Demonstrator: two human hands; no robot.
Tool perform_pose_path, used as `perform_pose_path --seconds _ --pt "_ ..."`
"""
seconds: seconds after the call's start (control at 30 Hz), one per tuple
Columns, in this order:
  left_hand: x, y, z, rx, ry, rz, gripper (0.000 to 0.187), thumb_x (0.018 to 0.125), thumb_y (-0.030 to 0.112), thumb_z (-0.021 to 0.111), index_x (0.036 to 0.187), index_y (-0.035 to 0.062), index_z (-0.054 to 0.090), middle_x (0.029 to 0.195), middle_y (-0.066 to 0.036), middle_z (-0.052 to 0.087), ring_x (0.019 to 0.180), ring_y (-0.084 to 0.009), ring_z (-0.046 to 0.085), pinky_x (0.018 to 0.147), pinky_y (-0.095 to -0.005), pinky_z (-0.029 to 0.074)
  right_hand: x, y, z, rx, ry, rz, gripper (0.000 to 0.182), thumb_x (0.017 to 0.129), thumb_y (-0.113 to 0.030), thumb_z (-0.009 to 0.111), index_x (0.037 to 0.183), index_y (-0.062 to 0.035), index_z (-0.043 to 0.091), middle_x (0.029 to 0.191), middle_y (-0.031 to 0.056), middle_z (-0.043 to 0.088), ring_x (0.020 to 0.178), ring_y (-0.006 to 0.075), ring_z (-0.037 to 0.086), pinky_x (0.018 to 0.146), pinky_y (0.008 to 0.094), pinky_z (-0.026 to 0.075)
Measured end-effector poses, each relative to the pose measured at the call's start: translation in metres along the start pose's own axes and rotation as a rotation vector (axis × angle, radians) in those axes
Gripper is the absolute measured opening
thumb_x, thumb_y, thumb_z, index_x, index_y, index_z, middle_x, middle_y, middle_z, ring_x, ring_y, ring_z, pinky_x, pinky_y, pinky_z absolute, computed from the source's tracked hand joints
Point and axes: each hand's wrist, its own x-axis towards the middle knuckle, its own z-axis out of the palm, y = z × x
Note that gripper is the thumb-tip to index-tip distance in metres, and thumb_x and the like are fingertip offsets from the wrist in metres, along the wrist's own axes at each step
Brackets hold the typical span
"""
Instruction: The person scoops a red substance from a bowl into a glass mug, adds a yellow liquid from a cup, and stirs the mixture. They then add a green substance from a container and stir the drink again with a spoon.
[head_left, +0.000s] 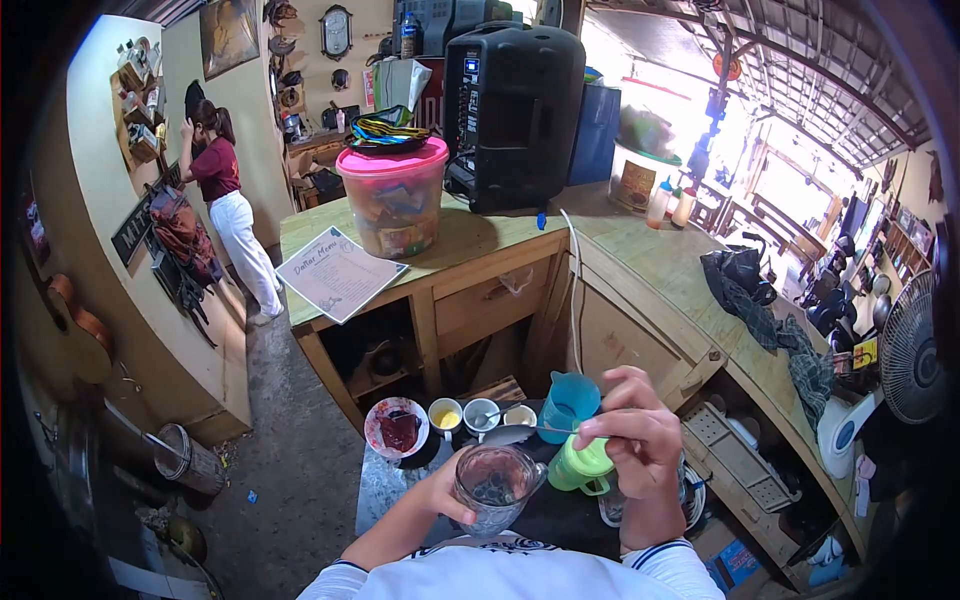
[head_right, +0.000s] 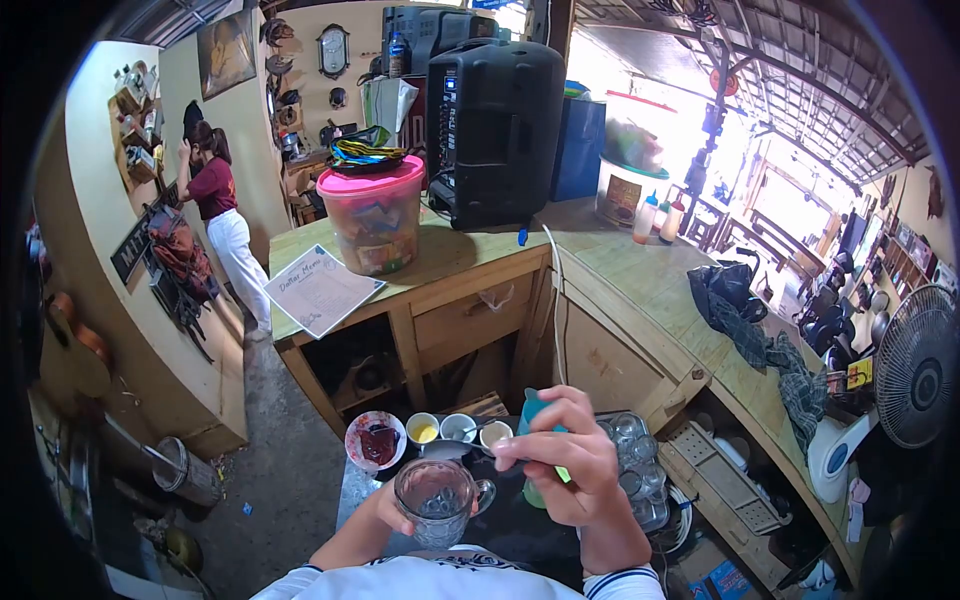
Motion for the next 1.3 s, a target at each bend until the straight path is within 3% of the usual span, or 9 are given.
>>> perform_pose_path --seconds 0.2,0.27,0.4,0.73,0.9,1.0,1.07,1.23,1.3 --pt "0.001 0.024 0.013 0.123 0.172 -0.049 0.084 0.055 0.032 0.088 0.122 -0.0034 0.052 0.111 -0.016 0.062 0.1 -0.0255 0.062 0.091 -0.0376 0.047 -0.008 -0.011 0.007 -0.111 -0.135 -0.041 0.019 0.08 -0.012 0.061 0.096 -0.0096 0.071 0.083 0.0007 0.07 0.076 0.0167 0.058 0.085 0.0413 0.043" --pt "0.007 0.037 0.023 0.68 0.332 0.003 0.08 0.054 0.039 0.086 0.114 -0.0036 0.058 0.102 -0.011 0.065 0.093 -0.0191 0.061 0.091 -0.0325 0.043 -0.017 -0.015 0.003 0.043 0.257 -0.077 0.014 0.087 -0.011 0.057 0.098 -0.008 0.065 0.083 0.0058 0.067 0.073 0.0186 0.057 0.074 0.0364 0.046" --pt "0.017 0.055 0.04 1.412 0.515 0.112 0.076 0.05 0.043 0.086 0.108 0.0013 0.061 0.097 -0.01 0.067 0.089 -0.0258 0.063 0.089 -0.0421 0.038 -0.04 -0.007 0.019 0.055 0.782 -0.119 0.009 0.095 -0.014 0.052 0.099 -0.0069 0.055 0.078 0.0102 0.063 0.069 0.0198 0.056 0.066 0.0318 0.046" --pt "0.022 0.056 0.048 1.683 0.611 0.168 0.078 0.049 0.047 0.085 0.109 0.0059 0.057 0.096 -0.005 0.066 0.09 -0.0225 0.062 0.091 -0.0465 0.032 -0.069 0.012 0.059 0.518 0.732 0.271 0.017 0.099 -0.019 0.049 0.103 -0.0015 0.051 0.081 0.0158 0.062 0.073 0.0213 0.06 0.069 0.033 0.051" --pt "0.019 0.053 0.046 1.688 0.584 0.122 0.078 0.05 0.049 0.084 0.108 0.0056 0.057 0.095 -0.006 0.066 0.09 -0.023 0.062 0.092 -0.0474 0.031 -0.067 0.013 0.055 0.606 0.588 0.213 0.017 0.099 -0.017 0.049 0.101 -0.0015 0.054 0.083 0.0149 0.064 0.073 0.0206 0.061 0.068 0.0336 0.051" --pt "0.018 0.05 0.045 1.691 0.581 0.116 0.077 0.05 0.049 0.084 0.108 0.0056 0.057 0.096 -0.006 0.066 0.091 -0.0231 0.062 0.092 -0.0476 0.031 -0.063 0.018 0.057 0.318 0.669 0.185 0.016 0.099 -0.017 0.05 0.099 -0.0018 0.056 0.08 0.0136 0.065 0.071 0.0212 0.062 0.067 0.0339 0.051" --pt "0.018 0.049 0.044 1.697 0.58 0.123 0.077 0.05 0.049 0.084 0.108 0.0056 0.057 0.097 -0.006 0.066 0.091 -0.0231 0.062 0.092 -0.0476 0.031 -0.06 0.017 0.054 0.253 0.45 0.074 0.015 0.098 -0.016 0.051 0.098 -0.0025 0.057 0.078 0.0132 0.064 0.07 0.0216 0.062 0.069 0.0339 0.05" --pt "0.018 0.05 0.044 1.642 0.611 0.138 0.076 0.049 0.047 0.085 0.107 0.0062 0.058 0.097 -0.004 0.066 0.09 -0.0225 0.063 0.091 -0.0461 0.032 -0.067 0.014 0.044 0.521 0.775 0.064 0.013 0.095 -0.012 0.054 0.088 -0.0037 0.061 0.086 0.0137 0.068 0.076 0.0238 0.065 0.071 0.0364 0.052" --pt "0.018 0.05 0.044 1.633 0.633 0.135 0.076 0.049 0.047 0.085 0.107 0.0064 0.058 0.097 -0.004 0.066 0.09 -0.0223 0.062 0.091 -0.0457 0.032 -0.065 0.006 0.039 0.394 0.626 0.053 0.012 0.094 -0.011 0.053 0.087 -0.0043 0.059 0.08 0.0115 0.065 0.073 0.0231 0.062 0.069 0.0365 0.051"
